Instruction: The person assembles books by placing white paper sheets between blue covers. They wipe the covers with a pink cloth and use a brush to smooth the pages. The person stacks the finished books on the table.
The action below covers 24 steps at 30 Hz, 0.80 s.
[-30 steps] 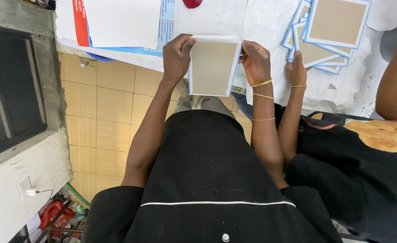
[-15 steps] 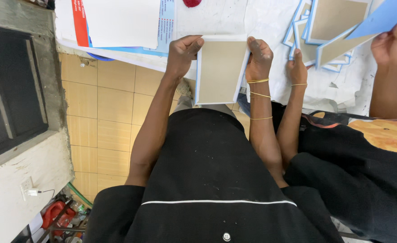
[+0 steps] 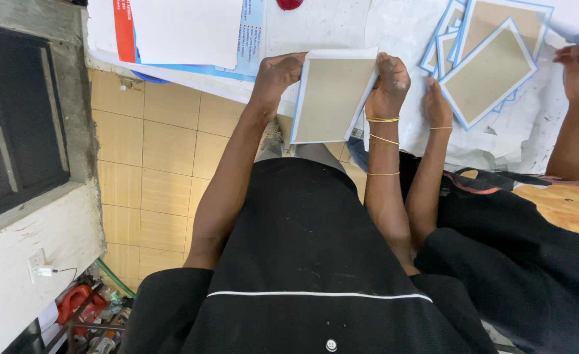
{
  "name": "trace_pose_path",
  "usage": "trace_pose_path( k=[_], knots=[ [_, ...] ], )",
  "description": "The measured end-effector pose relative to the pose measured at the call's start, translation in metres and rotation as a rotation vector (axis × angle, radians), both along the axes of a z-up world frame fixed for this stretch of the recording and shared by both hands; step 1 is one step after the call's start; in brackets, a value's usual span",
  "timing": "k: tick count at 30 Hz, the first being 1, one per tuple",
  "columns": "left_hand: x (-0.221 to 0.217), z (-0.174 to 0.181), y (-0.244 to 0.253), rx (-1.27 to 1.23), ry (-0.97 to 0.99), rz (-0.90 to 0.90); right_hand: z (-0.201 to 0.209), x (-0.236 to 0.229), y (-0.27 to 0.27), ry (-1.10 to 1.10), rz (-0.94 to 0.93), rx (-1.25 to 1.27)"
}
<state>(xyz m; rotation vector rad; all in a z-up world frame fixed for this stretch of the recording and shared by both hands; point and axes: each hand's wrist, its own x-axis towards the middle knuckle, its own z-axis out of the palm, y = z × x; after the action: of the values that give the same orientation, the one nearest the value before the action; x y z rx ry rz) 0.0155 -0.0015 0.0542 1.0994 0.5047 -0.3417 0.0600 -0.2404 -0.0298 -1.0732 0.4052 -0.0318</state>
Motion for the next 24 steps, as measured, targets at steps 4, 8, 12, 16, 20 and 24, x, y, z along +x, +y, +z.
trace_pose_path(
  k=[4,8,12,16,20,24],
  knots=[
    [-0.001,-0.018,0.0,0.031,-0.082,-0.013,0.004,-0.001,0.0,-0.003,0.026,0.011],
    [0.001,-0.009,-0.001,0.199,-0.239,-0.062,0.002,-0.003,-0.002,0.032,0.022,-0.004],
    [0.005,-0.007,0.01,0.352,-0.349,-0.185,0.002,-0.003,-0.016,0.031,0.225,-0.01],
    [0.023,-0.017,0.023,0.36,-0.438,-0.365,0.004,0.013,-0.052,0.04,0.691,-0.297],
    [0.053,-0.088,0.019,0.725,-0.47,-0.482,-0.015,0.037,-0.043,-0.102,0.839,-0.802],
    [0.078,-0.166,0.003,1.337,-0.591,-0.373,-0.074,0.058,-0.019,-0.586,0.507,-1.221]
  ],
)
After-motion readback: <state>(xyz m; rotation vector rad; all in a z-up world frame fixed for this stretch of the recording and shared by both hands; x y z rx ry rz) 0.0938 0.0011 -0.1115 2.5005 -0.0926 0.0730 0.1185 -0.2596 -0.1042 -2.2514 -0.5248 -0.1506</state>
